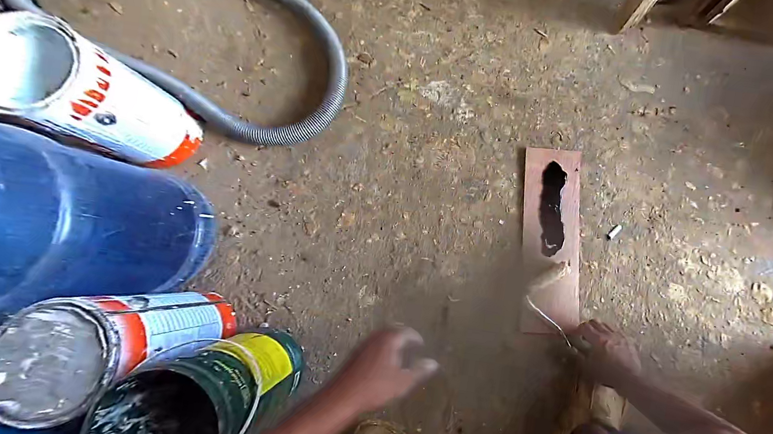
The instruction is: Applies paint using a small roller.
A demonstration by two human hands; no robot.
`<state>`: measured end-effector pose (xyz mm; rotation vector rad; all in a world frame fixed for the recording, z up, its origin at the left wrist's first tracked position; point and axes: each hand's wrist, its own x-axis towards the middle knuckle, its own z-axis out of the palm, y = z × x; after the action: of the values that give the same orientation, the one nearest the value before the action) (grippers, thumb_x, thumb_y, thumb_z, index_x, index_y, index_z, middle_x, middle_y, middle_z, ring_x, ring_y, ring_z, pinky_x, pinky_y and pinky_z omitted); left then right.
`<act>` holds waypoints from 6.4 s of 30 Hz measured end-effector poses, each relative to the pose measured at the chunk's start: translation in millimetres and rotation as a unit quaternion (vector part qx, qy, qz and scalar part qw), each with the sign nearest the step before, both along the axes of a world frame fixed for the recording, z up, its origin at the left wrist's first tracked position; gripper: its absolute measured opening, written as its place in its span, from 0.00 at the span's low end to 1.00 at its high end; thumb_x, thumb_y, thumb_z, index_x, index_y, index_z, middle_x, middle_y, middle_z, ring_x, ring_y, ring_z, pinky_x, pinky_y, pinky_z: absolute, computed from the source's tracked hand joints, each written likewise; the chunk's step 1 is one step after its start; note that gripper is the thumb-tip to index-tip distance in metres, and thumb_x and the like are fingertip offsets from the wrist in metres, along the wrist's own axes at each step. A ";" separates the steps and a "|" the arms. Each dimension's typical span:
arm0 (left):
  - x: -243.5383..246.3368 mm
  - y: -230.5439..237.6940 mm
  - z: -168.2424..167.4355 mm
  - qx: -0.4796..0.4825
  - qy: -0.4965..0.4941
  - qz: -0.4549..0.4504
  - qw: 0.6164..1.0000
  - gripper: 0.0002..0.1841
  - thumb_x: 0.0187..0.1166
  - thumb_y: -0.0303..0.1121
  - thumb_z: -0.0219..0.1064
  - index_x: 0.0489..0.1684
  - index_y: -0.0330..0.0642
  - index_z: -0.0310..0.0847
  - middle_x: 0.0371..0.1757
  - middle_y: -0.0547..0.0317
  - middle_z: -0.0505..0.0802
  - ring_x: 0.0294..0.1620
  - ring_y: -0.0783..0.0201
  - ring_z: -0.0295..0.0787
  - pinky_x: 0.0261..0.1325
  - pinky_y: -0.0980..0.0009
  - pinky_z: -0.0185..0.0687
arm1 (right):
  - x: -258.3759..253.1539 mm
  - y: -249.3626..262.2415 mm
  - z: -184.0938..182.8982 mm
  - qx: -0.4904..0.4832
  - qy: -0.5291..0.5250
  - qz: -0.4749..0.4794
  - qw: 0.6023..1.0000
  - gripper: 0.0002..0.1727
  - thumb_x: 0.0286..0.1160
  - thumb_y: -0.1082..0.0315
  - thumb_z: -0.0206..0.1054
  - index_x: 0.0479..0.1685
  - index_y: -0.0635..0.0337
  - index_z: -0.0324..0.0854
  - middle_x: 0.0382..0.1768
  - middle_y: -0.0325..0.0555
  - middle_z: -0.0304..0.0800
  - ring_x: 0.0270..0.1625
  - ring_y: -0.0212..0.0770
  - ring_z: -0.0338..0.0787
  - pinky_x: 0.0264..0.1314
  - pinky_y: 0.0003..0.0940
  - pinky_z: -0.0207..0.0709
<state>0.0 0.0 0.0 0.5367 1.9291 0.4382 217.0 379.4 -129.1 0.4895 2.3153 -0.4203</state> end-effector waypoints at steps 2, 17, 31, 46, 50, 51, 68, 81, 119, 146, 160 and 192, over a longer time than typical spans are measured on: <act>20.8 64.6 -47.9 -0.016 -0.064 -0.010 0.998 0.31 0.79 0.53 0.71 0.73 0.38 0.79 0.70 0.39 0.85 0.72 0.46 0.83 0.76 0.46 0.75 | -5.6 -10.5 -10.4 -0.018 -0.001 0.003 1.000 0.30 0.78 0.42 0.65 0.69 0.56 0.83 0.69 0.56 0.86 0.75 0.61 0.82 0.75 0.67 0.73; 104.1 263.5 -139.3 -0.036 0.047 0.367 0.928 0.37 0.81 0.46 0.69 0.84 0.30 0.64 0.73 0.36 0.83 0.74 0.44 0.81 0.78 0.49 0.74 | 19.1 20.2 -30.7 -0.215 0.375 -0.300 0.851 0.28 0.90 0.58 0.46 0.69 0.72 0.81 0.73 0.62 0.83 0.73 0.48 0.86 0.76 0.43 0.79; 50.4 258.1 -84.1 0.308 -0.114 0.464 0.823 0.24 0.88 0.40 0.61 0.74 0.30 0.73 0.59 0.44 0.92 0.59 0.60 0.91 0.67 0.60 0.87 | -12.6 78.3 119.4 -0.205 0.424 -0.330 0.818 0.24 0.89 0.55 0.52 0.59 0.70 0.79 0.20 0.39 0.75 0.18 0.32 0.74 0.21 0.34 0.76; -66.2 217.7 392.3 0.326 0.044 0.563 0.758 0.31 0.94 0.43 0.35 0.71 0.25 0.75 0.64 0.41 0.88 0.66 0.65 0.84 0.74 0.64 0.78 | -187.9 -13.5 597.2 -0.425 0.289 -0.347 0.784 0.18 0.91 0.64 0.46 0.55 0.67 0.80 0.15 0.34 0.78 0.12 0.31 0.75 0.14 0.29 0.75; -102.3 229.7 480.6 0.307 0.051 0.583 0.750 0.30 0.95 0.43 0.36 0.70 0.26 0.76 0.62 0.40 0.88 0.65 0.62 0.85 0.72 0.61 0.79 | -274.7 -10.9 675.4 -0.358 0.284 -0.270 0.847 0.21 0.91 0.61 0.47 0.54 0.70 0.80 0.18 0.40 0.80 0.15 0.36 0.78 0.19 0.35 0.76; -115.8 231.6 497.2 0.307 0.048 0.586 0.748 0.29 0.96 0.42 0.35 0.73 0.25 0.74 0.65 0.39 0.87 0.66 0.61 0.84 0.74 0.61 0.77 | -302.2 -10.2 692.0 -0.350 0.293 -0.253 0.853 0.20 0.91 0.61 0.47 0.53 0.69 0.80 0.18 0.40 0.79 0.15 0.35 0.77 0.19 0.35 0.76; -566.3 179.4 556.4 0.343 0.072 0.631 0.692 0.30 0.97 0.42 0.33 0.78 0.26 0.69 0.76 0.38 0.81 0.77 0.61 0.77 0.81 0.61 0.70 | -730.2 -57.9 753.2 -0.268 0.272 -0.203 0.902 0.19 0.92 0.59 0.49 0.55 0.64 0.80 0.21 0.43 0.83 0.19 0.40 0.84 0.24 0.41 0.83; -819.1 177.7 590.7 0.323 0.083 0.652 0.681 0.32 0.96 0.47 0.33 0.82 0.30 0.67 0.81 0.40 0.77 0.81 0.62 0.73 0.84 0.61 0.67 | -1025.5 -43.5 767.0 -0.069 0.542 0.046 0.836 0.16 0.82 0.63 0.56 0.46 0.61 0.88 0.27 0.49 0.91 0.22 0.47 0.89 0.20 0.48 0.81; -1768.3 -9.9 651.6 0.314 0.075 0.687 0.652 0.32 0.96 0.51 0.36 0.80 0.34 0.71 0.76 0.42 0.82 0.76 0.59 0.78 0.79 0.56 0.73 | -1963.3 -229.4 842.6 -0.473 0.254 -0.275 0.798 0.14 0.90 0.65 0.52 0.50 0.65 0.79 0.18 0.41 0.81 0.11 0.32 0.74 0.11 0.27 0.71; -2546.9 73.7 657.1 0.318 -0.025 0.369 0.873 0.31 0.96 0.47 0.36 0.79 0.28 0.71 0.79 0.36 0.78 0.81 0.56 0.73 0.84 0.57 0.65 | -2655.2 -195.2 838.0 -0.326 0.383 -0.486 0.715 0.19 0.90 0.67 0.47 0.73 0.65 0.70 0.20 0.39 0.74 0.17 0.34 0.74 0.22 0.31 0.72; -2850.7 280.8 650.6 0.321 -0.063 0.187 0.926 0.33 0.96 0.48 0.34 0.81 0.27 0.68 0.82 0.35 0.75 0.85 0.56 0.68 0.88 0.58 0.61 | -2919.3 -53.0 824.2 -0.202 0.394 -0.600 0.667 0.19 0.89 0.64 0.47 0.71 0.62 0.72 0.25 0.44 0.78 0.23 0.40 0.79 0.31 0.41 0.79; -3179.0 1156.6 648.9 0.282 -0.225 0.030 0.932 0.34 0.96 0.51 0.35 0.78 0.31 0.72 0.74 0.36 0.82 0.75 0.53 0.80 0.79 0.54 0.74 | -3259.2 784.9 837.9 -0.051 0.383 -0.741 0.550 0.20 0.90 0.67 0.47 0.72 0.64 0.72 0.30 0.51 0.80 0.27 0.47 0.82 0.36 0.50 0.80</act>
<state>-3179.0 1156.6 648.9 0.6718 1.3652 1.0749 -3042.3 1164.3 708.8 2.6098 1.8287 -1.8017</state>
